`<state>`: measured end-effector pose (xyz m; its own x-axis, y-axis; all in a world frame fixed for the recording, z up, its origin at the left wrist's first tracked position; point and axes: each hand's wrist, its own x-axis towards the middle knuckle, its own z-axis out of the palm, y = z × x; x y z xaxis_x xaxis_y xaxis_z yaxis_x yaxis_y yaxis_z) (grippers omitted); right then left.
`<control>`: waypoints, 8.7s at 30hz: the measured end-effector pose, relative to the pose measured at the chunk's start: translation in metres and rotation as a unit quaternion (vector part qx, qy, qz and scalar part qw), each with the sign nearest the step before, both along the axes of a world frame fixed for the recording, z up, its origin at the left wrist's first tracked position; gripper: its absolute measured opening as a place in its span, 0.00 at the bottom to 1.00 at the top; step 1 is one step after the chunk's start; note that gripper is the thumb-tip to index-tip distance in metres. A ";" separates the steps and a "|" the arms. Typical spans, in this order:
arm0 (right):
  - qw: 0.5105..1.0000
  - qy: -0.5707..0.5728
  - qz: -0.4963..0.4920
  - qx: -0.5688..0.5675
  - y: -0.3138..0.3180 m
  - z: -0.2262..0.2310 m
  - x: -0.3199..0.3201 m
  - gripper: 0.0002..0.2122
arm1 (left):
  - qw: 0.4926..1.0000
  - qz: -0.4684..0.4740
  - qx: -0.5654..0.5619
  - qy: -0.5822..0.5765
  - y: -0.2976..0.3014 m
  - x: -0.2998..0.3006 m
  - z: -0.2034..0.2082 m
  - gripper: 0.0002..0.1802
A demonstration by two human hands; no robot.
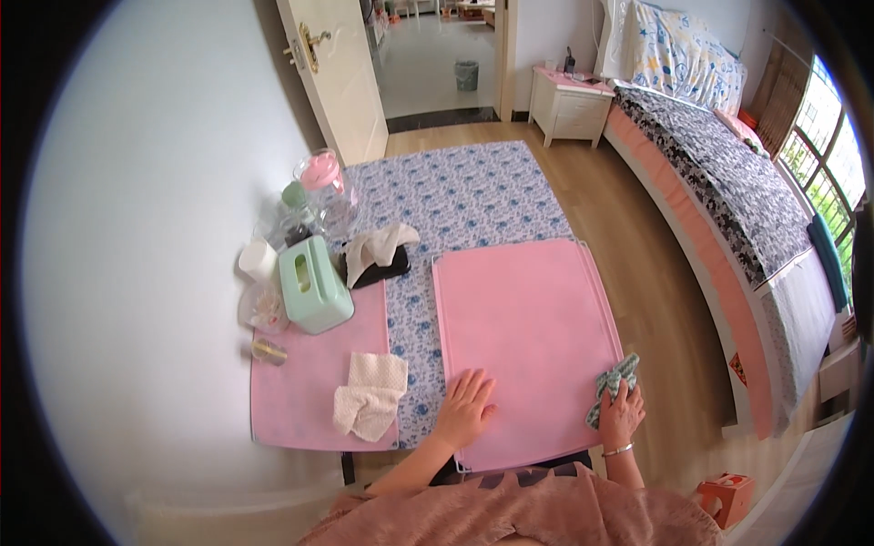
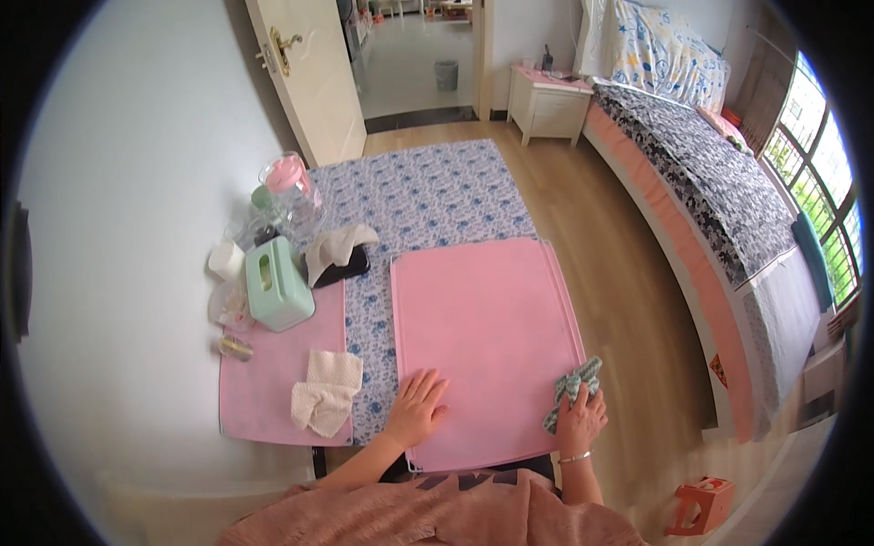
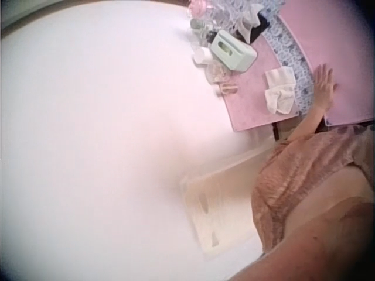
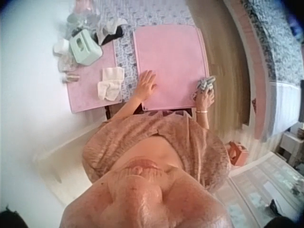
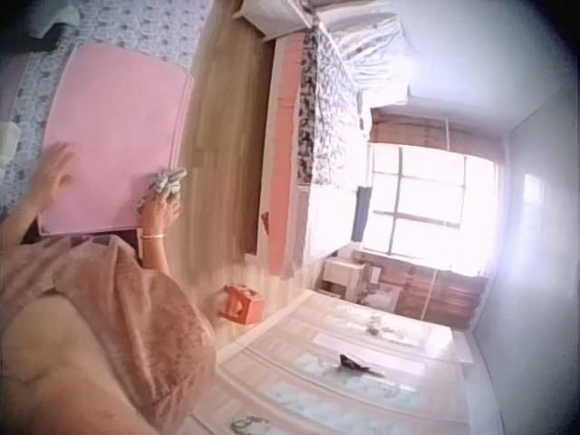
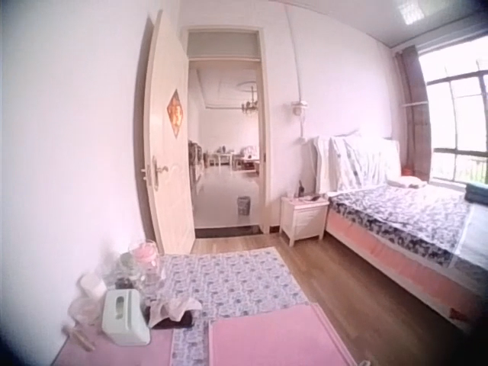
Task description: The person retrieves several pink trays from a shelf, carries them to a table, and wipes each tray down using a cloth.
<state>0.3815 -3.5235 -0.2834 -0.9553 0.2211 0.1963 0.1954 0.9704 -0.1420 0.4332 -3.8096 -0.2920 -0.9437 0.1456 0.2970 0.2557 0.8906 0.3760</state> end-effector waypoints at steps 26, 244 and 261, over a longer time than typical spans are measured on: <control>0.948 0.030 0.310 -0.063 -0.213 -0.012 -0.238 0.24 | 1.000 -0.015 -0.020 -0.019 -0.003 -0.006 0.013 0.27; 0.867 0.064 0.485 -0.090 -0.076 0.006 -0.014 0.16 | 0.996 0.058 -0.048 0.051 0.016 -0.031 -0.022 0.19; 0.846 0.069 0.495 -0.184 -0.107 -0.002 -0.029 0.06 | 0.975 0.015 0.216 0.048 -0.001 -0.024 -0.010 0.18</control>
